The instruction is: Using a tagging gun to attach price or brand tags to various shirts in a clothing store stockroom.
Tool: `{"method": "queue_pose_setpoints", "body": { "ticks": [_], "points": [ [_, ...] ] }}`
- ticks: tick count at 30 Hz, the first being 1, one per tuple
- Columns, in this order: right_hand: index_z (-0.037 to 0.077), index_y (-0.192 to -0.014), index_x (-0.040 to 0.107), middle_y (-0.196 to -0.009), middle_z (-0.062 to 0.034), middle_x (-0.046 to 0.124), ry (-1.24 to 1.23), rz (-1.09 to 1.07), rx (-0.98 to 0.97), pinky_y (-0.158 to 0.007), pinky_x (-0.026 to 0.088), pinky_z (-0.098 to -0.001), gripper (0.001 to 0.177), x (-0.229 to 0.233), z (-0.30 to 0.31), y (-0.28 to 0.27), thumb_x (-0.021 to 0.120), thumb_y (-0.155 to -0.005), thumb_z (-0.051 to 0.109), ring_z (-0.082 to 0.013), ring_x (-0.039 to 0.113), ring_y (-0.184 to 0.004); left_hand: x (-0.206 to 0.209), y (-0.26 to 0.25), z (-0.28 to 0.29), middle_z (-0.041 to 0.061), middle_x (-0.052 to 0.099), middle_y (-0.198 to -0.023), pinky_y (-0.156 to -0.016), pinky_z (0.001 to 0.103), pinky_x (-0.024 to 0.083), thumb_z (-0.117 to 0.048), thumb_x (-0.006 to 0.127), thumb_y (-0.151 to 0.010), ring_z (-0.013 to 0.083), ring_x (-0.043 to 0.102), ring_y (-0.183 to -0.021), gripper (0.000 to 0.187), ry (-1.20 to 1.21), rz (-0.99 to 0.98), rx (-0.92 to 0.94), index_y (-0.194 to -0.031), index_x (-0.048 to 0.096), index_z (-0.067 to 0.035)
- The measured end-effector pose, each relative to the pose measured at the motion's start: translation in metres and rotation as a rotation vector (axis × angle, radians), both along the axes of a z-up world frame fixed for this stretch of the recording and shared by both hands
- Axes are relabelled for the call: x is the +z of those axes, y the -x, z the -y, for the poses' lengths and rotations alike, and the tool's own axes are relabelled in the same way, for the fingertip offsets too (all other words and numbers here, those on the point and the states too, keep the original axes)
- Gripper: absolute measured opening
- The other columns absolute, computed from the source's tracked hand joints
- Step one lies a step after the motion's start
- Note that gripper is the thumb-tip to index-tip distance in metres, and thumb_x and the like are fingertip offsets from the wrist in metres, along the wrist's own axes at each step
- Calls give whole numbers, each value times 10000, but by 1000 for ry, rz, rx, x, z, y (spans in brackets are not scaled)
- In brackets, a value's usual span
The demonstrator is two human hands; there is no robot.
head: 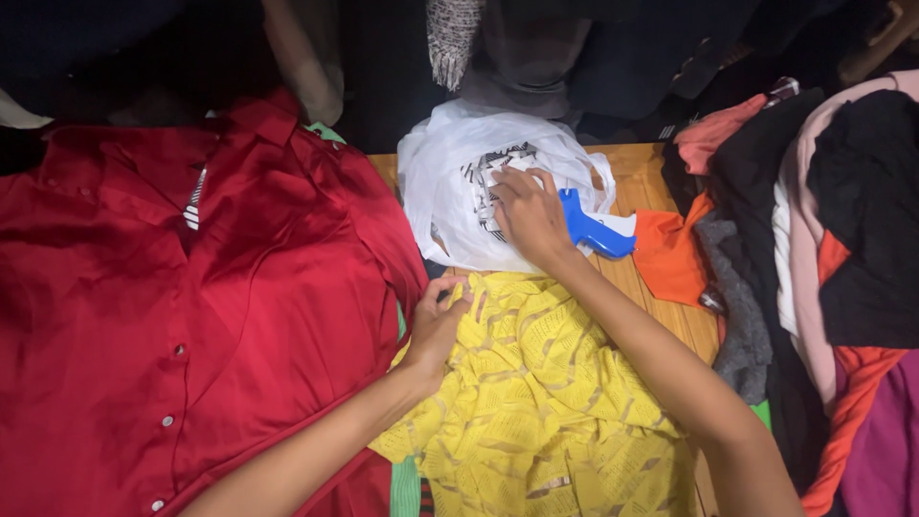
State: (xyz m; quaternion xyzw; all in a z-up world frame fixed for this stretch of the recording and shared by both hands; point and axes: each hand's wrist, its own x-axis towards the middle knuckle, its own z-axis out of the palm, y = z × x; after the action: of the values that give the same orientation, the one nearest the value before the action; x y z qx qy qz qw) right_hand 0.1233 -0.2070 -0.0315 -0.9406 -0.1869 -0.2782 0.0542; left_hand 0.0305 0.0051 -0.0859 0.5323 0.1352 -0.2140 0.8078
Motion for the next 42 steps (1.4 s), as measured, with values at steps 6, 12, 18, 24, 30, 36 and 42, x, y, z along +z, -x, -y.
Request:
{"method": "queue_pose_setpoints", "body": {
  "ticks": [6,12,18,24,30,36,42],
  "points": [
    [44,-1176,735,-1220,-62,730,35,22,-14,-1118,352,-397,274,4,0,7,646,-925,107,-168,619,-1269,0,0,-2,188,682,-1142,-631,312,623,-107,614,-980,232,733,-868,361,-29,-4,-29,-1324,511,-76],
    [-12,-1185,728,-1194,-101,727,-198,86,49,-1088,393,-403,280,36,-3,29,650,-917,12,-230,659,-1221,1,0,3,223,672,-1136,-708,363,633,-94,620,-967,289,732,-897,375,-24,15,-13,-1327,525,-56],
    [25,-1183,740,-1157,-129,712,-586,196,181,-919,556,-394,276,66,-3,64,643,-943,-73,-325,708,-1084,-4,3,9,255,671,-1117,-689,427,647,-38,594,-943,371,739,-884,512,-86,217,-39,-1417,444,-161],
    [75,-944,777,-907,-54,720,-801,242,80,-815,594,-325,99,68,-1,104,808,-879,7,-240,726,-961,35,9,9,105,628,-916,-685,378,648,18,489,-956,226,731,-812,199,-130,529,-133,-1010,647,-91],
    [30,-1353,494,-1003,-71,635,-1385,-73,5,-802,639,-237,523,55,-11,140,730,-892,-35,-105,656,-889,60,29,8,27,705,-807,-861,328,538,-30,615,-908,169,678,-835,286,-409,805,-239,-818,820,-207],
    [49,-1437,520,-1108,-162,562,-1549,-396,-86,-766,669,-321,471,89,-34,171,567,-971,-8,-216,700,-933,75,34,7,65,691,-872,-910,357,516,-81,698,-886,214,676,-924,125,-415,867,-179,-925,794,-151],
    [24,-1244,618,-1051,-136,605,-1625,-499,-26,-784,620,-320,272,39,-35,169,597,-973,22,-236,730,-920,83,36,8,54,713,-952,-930,364,505,-249,805,-881,224,686,-991,148,-435,854,-179,-976,776,-139]
  ]
}}
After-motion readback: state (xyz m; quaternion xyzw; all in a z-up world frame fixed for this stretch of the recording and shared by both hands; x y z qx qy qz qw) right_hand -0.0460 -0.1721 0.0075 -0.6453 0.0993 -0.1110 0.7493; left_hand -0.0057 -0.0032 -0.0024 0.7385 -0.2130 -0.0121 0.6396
